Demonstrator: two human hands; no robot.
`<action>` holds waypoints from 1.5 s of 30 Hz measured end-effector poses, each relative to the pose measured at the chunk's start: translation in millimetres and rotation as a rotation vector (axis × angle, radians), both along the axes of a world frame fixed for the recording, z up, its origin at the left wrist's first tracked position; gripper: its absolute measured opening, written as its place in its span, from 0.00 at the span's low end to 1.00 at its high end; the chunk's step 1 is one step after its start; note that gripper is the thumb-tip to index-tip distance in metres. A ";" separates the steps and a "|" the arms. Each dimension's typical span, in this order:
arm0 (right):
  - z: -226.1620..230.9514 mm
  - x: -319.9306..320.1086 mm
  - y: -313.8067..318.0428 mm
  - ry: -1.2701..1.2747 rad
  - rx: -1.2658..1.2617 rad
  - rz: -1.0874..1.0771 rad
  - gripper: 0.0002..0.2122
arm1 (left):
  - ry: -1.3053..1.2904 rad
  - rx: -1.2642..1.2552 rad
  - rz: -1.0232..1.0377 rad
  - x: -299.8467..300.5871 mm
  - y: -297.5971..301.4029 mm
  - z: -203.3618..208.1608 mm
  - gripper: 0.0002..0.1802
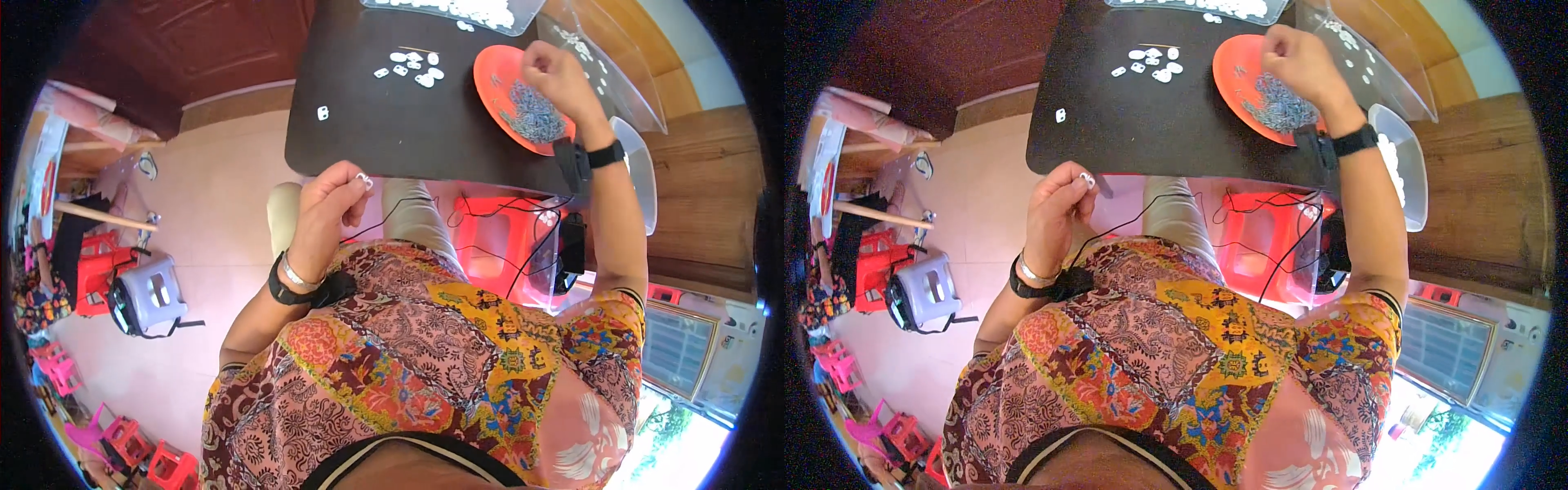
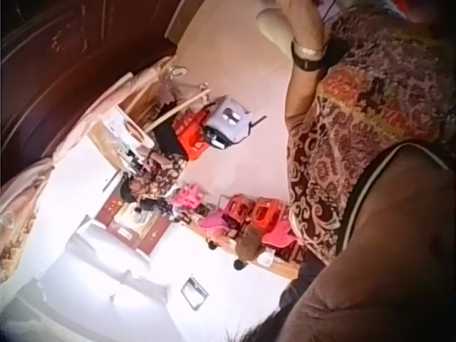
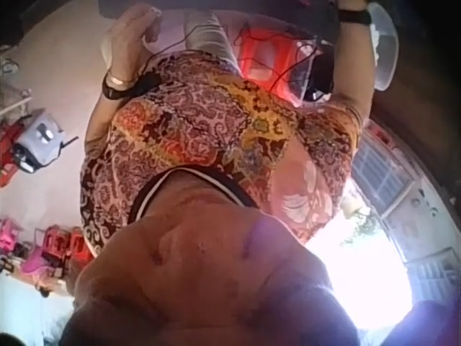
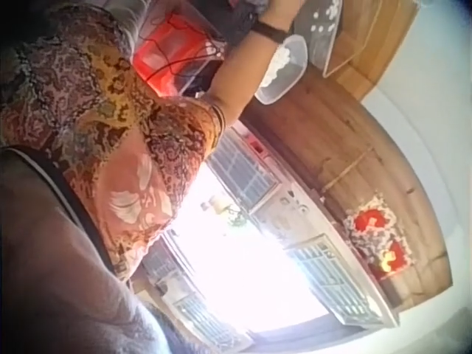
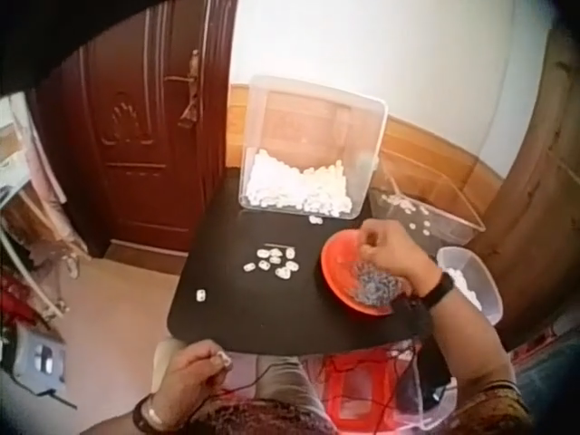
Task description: Assembling small white plastic components by inserting thin metal pins into them using a fine-tipped tool.
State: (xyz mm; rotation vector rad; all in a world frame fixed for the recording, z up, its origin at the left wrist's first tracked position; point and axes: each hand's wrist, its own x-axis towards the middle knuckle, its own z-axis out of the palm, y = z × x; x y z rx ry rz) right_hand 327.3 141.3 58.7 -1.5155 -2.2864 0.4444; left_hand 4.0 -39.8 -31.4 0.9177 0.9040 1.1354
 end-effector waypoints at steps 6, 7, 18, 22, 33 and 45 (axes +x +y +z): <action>19.9 -19.1 -48.2 0.415 -0.129 -0.009 0.09 | -0.003 -0.005 0.037 3.8 -2.6 9.0 0.07; 20.7 -33.7 -63.3 0.493 -0.156 -0.008 0.08 | 0.000 -0.011 0.048 3.5 -4.5 9.2 0.07; -41.9 -142.6 -131.3 0.874 -0.581 0.250 0.05 | 0.177 0.164 0.147 10.3 -10.8 6.6 0.07; -49.6 -149.2 -131.9 0.841 -0.598 0.317 0.05 | 0.229 0.207 0.158 9.6 -12.3 5.3 0.06; -50.5 -148.0 -132.1 0.753 -0.573 0.332 0.05 | 0.349 0.209 0.134 7.4 -12.8 2.7 0.07; -45.7 -150.5 -130.5 0.432 -0.275 0.424 0.06 | 0.269 0.152 0.152 11.3 -14.9 -2.5 0.06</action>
